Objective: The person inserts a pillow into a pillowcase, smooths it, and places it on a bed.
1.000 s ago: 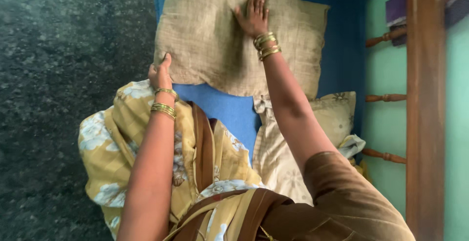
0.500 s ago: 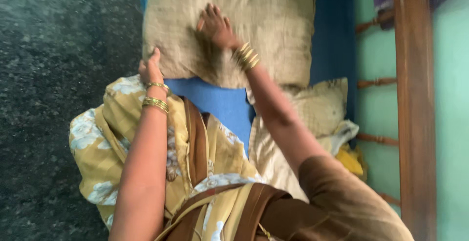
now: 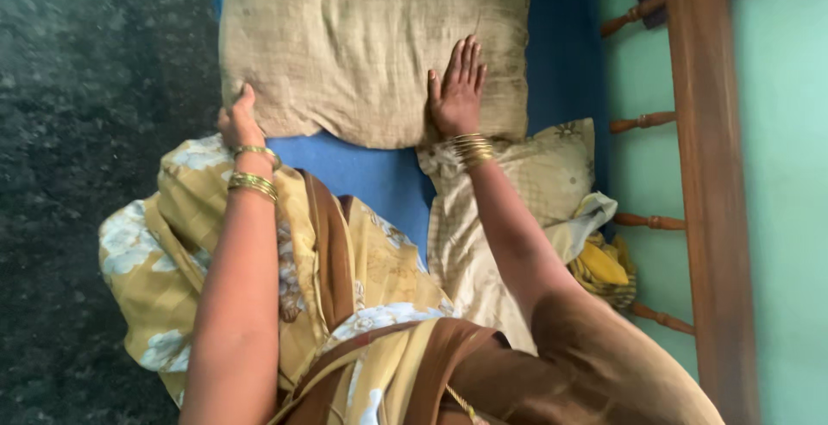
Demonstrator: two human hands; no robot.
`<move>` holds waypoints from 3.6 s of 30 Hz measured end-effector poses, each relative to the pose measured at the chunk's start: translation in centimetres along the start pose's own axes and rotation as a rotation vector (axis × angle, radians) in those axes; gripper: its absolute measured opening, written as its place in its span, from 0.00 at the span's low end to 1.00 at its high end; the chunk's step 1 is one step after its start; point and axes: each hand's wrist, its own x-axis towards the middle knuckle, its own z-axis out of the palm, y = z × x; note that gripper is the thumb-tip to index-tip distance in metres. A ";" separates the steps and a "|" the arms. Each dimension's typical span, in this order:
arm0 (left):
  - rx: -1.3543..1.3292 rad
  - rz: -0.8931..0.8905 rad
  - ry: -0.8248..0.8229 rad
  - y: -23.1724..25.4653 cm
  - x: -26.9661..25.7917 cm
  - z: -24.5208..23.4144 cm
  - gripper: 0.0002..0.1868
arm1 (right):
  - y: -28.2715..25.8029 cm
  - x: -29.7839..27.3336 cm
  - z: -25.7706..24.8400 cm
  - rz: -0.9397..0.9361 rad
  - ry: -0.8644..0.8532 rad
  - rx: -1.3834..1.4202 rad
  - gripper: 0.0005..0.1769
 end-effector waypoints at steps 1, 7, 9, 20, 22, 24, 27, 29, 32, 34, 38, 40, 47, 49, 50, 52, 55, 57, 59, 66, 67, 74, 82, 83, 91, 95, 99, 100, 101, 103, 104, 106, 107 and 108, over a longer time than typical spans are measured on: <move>0.116 0.010 0.036 0.3 0.4 0.0 0.28 | 0.4 1.1 -0.2 0.033 -0.110 0.139 0.45; -0.258 0.044 -0.108 -1.3 1.7 0.1 0.27 | 2.4 2.0 -7.0 0.138 0.548 0.684 0.41; -0.244 0.003 -0.098 -1.3 1.5 -0.4 0.28 | -0.3 0.4 -7.0 0.134 0.755 0.597 0.41; 0.167 0.051 0.041 2.3 -2.9 0.1 0.41 | -4.2 1.7 -1.8 -0.076 -0.429 0.168 0.39; -0.089 0.133 -0.002 1.9 -2.7 0.8 0.32 | -3.2 3.3 -3.7 0.072 -0.259 0.705 0.38; -0.429 0.259 -0.170 1.4 -2.3 0.7 0.27 | -3.7 4.1 -5.5 -0.026 0.370 0.950 0.34; -0.550 0.282 -0.282 0.9 -2.0 -0.5 0.24 | -6.8 3.8 -7.2 -0.056 0.736 0.861 0.34; -0.515 0.128 -0.246 1.2 -1.4 -1.4 0.25 | -9.7 3.1 -6.9 -0.100 0.738 0.661 0.35; -0.430 -0.034 -0.158 1.4 -0.4 -1.7 0.28 | -13.8 0.1 -4.0 -0.245 0.385 0.313 0.39; -0.320 0.196 -0.177 1.2 0.3 -1.4 0.31 | -14.4 -1.3 -1.8 -0.353 0.013 0.104 0.45; -0.141 0.123 -0.034 0.1 0.2 -1.2 0.31 | -11.6 0.2 0.7 -0.374 -0.263 0.124 0.50; -0.198 0.094 -0.032 -0.3 -0.3 -0.6 0.30 | -9.2 3.3 0.3 -0.380 -0.487 0.200 0.47; -0.091 0.186 0.082 -0.2 -1.0 0.2 0.29 | 2.0 11.2 -9.7 0.032 0.865 0.611 0.41; -0.049 0.193 0.102 -0.3 -0.7 0.4 0.30 | 2.0 11.5 -9.9 0.106 1.051 0.404 0.41; -0.053 0.159 0.113 -0.4 -0.5 0.5 0.30 | 1.4 11.3 -8.8 0.135 1.081 0.330 0.41; -0.056 0.088 0.134 -0.8 0.2 0.4 0.31 | -0.2 9.9 -4.9 0.143 0.731 0.057 0.42; -0.060 0.058 0.085 -1.8 0.8 0.6 0.32 | -2.5 7.8 3.4 -0.040 0.065 -0.460 0.46; -0.043 0.101 0.118 -1.2 1.7 0.7 0.32 | -1.2 10.8 5.7 -0.145 -0.086 -0.186 0.45; -0.055 0.086 0.103 -2.3 0.7 0.3 0.32 | 2.9 12.3 5.0 -0.154 -0.255 0.078 0.40; -0.193 0.045 0.021 -1.6 1.1 -0.2 0.31 | 11.1 19.1 -4.5 0.200 0.553 0.949 0.29; -0.152 0.037 0.027 -1.5 1.2 -0.2 0.31 | 11.3 18.7 -5.1 0.206 0.669 0.838 0.33; -0.056 0.067 0.023 -0.5 0.8 -0.2 0.30 | 9.7 7.3 2.3 0.229 -0.158 0.016 0.49; 0.061 0.056 0.022 -0.4 0.1 -0.3 0.32 | 12.4 2.2 1.7 0.811 -0.106 0.091 0.67; 0.072 0.059 0.035 -0.4 -0.1 -0.5 0.33 | 12.3 1.5 1.0 0.780 -0.063 0.146 0.70; 0.186 0.047 0.066 1.1 -1.0 0.4 0.45 | 6.6 0.3 -10.7 0.539 -0.127 0.688 0.56; 0.284 0.043 0.063 -0.3 -0.8 0.5 0.52 | 5.2 1.2 -17.3 0.154 -0.023 1.132 0.40; 0.292 0.039 0.009 0.6 -0.7 -0.1 0.51 | 7.2 0.7 -16.0 0.635 -0.083 1.161 0.40; 0.324 0.019 -0.003 0.6 -1.1 -0.4 0.51 | 8.2 0.3 -14.4 0.621 -0.175 0.918 0.43; 0.327 0.027 -0.033 0.6 -1.4 -0.6 0.50 | 9.2 0.0 -12.5 0.600 -0.261 0.673 0.47; 0.335 0.038 -0.090 0.6 -1.5 -0.9 0.49 | 10.8 -1.0 -8.9 0.524 -0.435 0.132 0.57; 0.292 -0.010 -0.109 0.3 -1.5 -1.0 0.48 | 11.3 -1.1 -7.5 0.536 -0.451 0.055 0.63; 0.209 -0.108 -0.151 -0.3 -1.4 -1.0 0.47 | 11.9 -0.8 -5.8 0.563 -0.483 -0.099 0.76; 0.241 -0.067 -0.113 -0.7 -1.4 -0.9 0.45 | 12.1 -0.4 -5.7 0.505 -0.421 -0.201 0.72; 0.278 -0.019 -0.081 -0.8 -1.2 -0.7 0.44 | 12.2 0.4 -6.0 0.451 -0.355 -0.296 0.69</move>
